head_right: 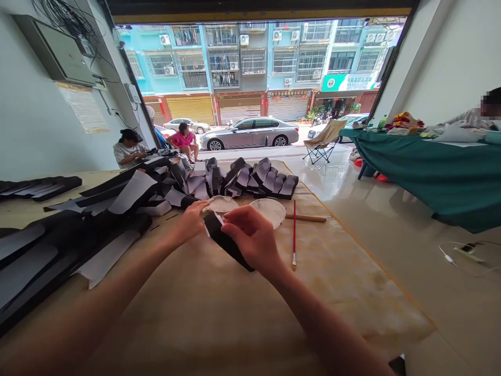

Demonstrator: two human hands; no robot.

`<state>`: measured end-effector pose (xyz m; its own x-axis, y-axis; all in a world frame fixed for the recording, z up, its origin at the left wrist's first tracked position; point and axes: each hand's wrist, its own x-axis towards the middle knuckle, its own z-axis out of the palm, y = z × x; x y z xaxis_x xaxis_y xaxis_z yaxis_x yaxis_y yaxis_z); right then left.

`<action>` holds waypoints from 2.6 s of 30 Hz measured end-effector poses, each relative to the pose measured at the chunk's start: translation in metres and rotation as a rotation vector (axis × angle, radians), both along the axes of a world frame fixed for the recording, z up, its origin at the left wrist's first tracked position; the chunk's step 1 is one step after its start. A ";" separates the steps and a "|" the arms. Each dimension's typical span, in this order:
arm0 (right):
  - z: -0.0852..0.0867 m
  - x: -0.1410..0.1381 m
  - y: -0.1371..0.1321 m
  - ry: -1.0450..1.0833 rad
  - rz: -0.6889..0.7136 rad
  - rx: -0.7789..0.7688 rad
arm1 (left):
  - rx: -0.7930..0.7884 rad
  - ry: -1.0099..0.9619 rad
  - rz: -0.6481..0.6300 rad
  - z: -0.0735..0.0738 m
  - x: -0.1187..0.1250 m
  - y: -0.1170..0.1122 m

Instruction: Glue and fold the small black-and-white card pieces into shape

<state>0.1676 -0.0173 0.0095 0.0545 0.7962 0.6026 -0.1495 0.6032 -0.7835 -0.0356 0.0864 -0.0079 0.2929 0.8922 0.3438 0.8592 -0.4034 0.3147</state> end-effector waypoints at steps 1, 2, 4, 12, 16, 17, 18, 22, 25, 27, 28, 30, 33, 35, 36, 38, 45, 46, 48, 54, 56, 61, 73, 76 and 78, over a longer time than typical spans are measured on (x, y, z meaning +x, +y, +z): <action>-0.002 -0.002 0.000 0.020 -0.060 0.064 | 0.008 -0.060 -0.040 0.002 0.003 -0.010; -0.005 -0.003 0.000 0.029 -0.110 0.141 | 0.006 -0.110 -0.090 0.004 0.005 -0.022; -0.011 -0.005 0.000 0.004 -0.159 0.282 | -0.054 -0.423 -0.394 0.006 0.012 -0.046; -0.027 -0.011 -0.006 -0.205 -0.019 0.248 | 0.007 -0.839 -0.528 -0.005 0.024 -0.090; -0.022 -0.014 -0.014 -0.158 0.132 -0.016 | 0.238 -0.701 -0.565 -0.003 0.022 -0.094; -0.021 -0.014 -0.015 -0.145 0.143 -0.055 | 0.305 -0.661 -0.579 -0.001 0.022 -0.095; -0.019 -0.015 -0.015 -0.139 0.142 -0.086 | 0.365 -0.631 -0.589 0.000 0.022 -0.095; -0.014 -0.014 -0.015 -0.237 0.158 -0.128 | 0.433 -0.583 -0.618 0.001 0.022 -0.096; -0.012 -0.012 -0.015 -0.304 0.150 -0.136 | 0.405 -0.575 -0.631 -0.001 0.022 -0.094; -0.012 -0.011 -0.015 -0.318 0.126 -0.155 | 0.393 -0.572 -0.629 -0.002 0.022 -0.093; -0.011 -0.011 -0.016 -0.325 0.113 -0.165 | 0.389 -0.569 -0.625 -0.002 0.022 -0.093; -0.010 -0.011 -0.016 -0.340 0.092 -0.180 | 0.390 -0.562 -0.618 -0.002 0.022 -0.093; -0.008 -0.011 -0.016 -0.350 0.085 -0.195 | 0.406 -0.552 -0.618 -0.002 0.022 -0.092; -0.007 -0.011 -0.015 -0.353 0.092 -0.207 | 0.412 -0.545 -0.620 -0.002 0.022 -0.092; -0.007 -0.011 -0.015 -0.353 0.097 -0.213 | 0.415 -0.541 -0.621 -0.002 0.022 -0.092; -0.007 -0.011 -0.015 -0.346 0.108 -0.224 | 0.421 -0.538 -0.623 -0.002 0.022 -0.092; -0.007 -0.013 -0.015 -0.328 0.127 -0.209 | 0.413 -0.532 -0.629 -0.003 0.023 -0.093; -0.007 -0.013 -0.015 -0.336 0.124 -0.208 | 0.413 -0.533 -0.626 -0.003 0.023 -0.093; -0.007 -0.014 -0.014 -0.347 0.117 -0.211 | 0.423 -0.527 -0.624 -0.003 0.023 -0.092; -0.009 -0.015 -0.014 -0.353 0.132 -0.243 | 0.486 -0.494 -0.656 -0.003 0.024 -0.091; -0.010 -0.015 -0.014 -0.365 0.132 -0.258 | 0.480 -0.497 -0.657 -0.004 0.024 -0.092; -0.012 -0.019 -0.013 -0.430 0.058 -0.297 | 0.483 -0.499 -0.636 -0.007 0.023 -0.093; -0.015 -0.001 0.009 -0.309 -0.260 -0.368 | 0.275 -0.664 -0.455 -0.005 0.016 -0.089; -0.023 0.003 0.019 -0.205 -0.190 -0.342 | 0.245 -0.733 -0.406 -0.003 0.015 -0.088; -0.027 0.001 0.022 -0.169 -0.127 -0.325 | 0.240 -0.743 -0.399 -0.004 0.015 -0.088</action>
